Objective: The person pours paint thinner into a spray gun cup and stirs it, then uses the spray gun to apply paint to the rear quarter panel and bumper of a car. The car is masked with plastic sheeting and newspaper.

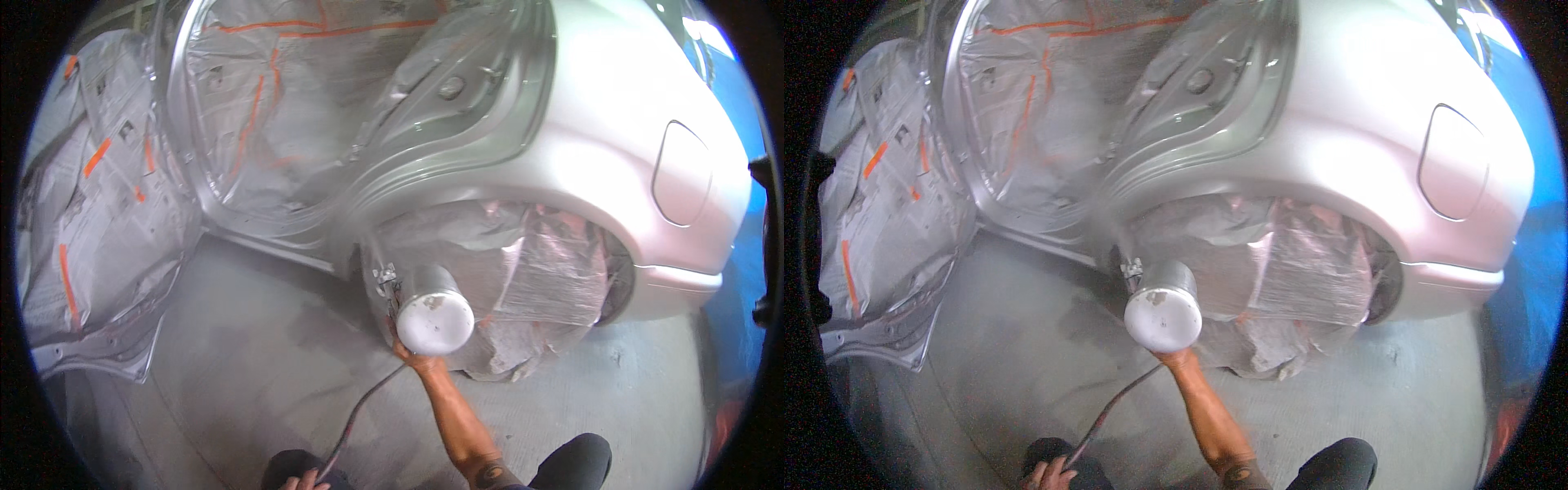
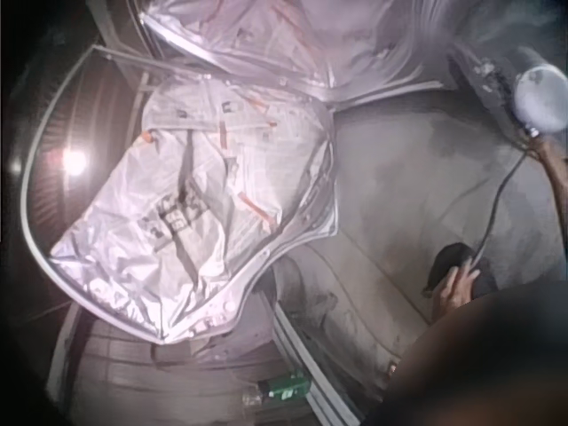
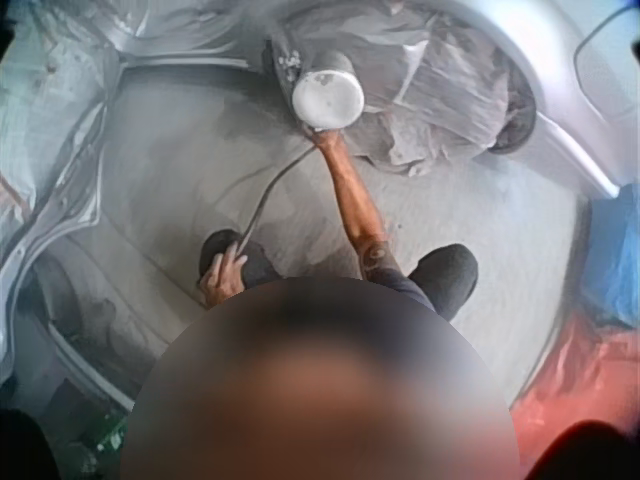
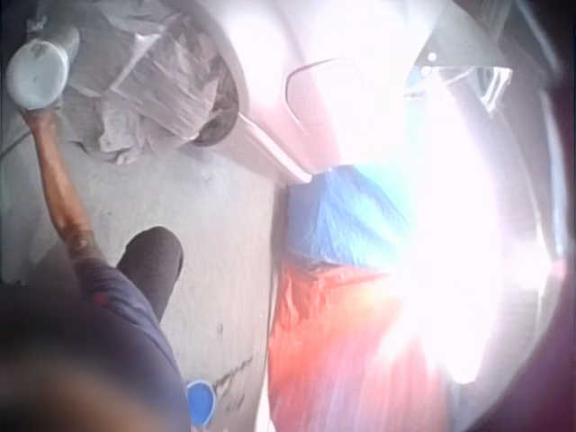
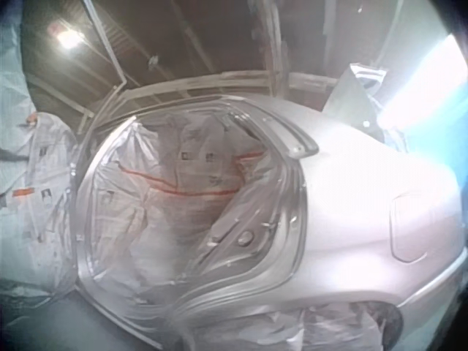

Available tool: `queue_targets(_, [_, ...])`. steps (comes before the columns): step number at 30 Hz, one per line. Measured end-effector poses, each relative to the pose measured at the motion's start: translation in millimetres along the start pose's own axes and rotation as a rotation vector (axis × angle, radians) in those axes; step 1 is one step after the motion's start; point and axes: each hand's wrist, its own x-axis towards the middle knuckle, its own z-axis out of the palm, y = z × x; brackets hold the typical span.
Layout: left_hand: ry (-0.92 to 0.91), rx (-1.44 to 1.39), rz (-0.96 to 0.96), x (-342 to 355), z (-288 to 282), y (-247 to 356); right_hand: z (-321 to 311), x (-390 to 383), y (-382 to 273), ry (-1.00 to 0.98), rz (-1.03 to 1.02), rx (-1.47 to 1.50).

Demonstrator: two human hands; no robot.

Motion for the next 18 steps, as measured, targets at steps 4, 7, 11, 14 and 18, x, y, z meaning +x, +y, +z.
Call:
queue_targets(4, [0.029, -0.033, -0.032, 0.7, -5.1, -10.5, -45.3, 45.6, -28.6, 0.280, 0.045, -0.060])
queue_targets(7, [0.007, -0.097, -0.045, 6.8, -9.3, -22.0, -86.2, 68.8, -47.5, 0.510, 0.140, -0.096])
queue_targets(11, [-0.038, -0.111, 0.005, 25.5, -15.5, -31.7, -135.2, 73.3, -44.6, 0.776, 0.227, -0.204])
queue_targets(14, [-0.105, -0.149, 0.025, 39.1, -20.9, -31.5, -161.9, 59.8, -31.8, 0.976, 0.373, -0.144])
queue_targets(18, [-0.156, -0.182, 0.061, 52.6, -21.0, -30.8, -199.0, 34.9, -6.2, 1.171, 0.567, -0.157])
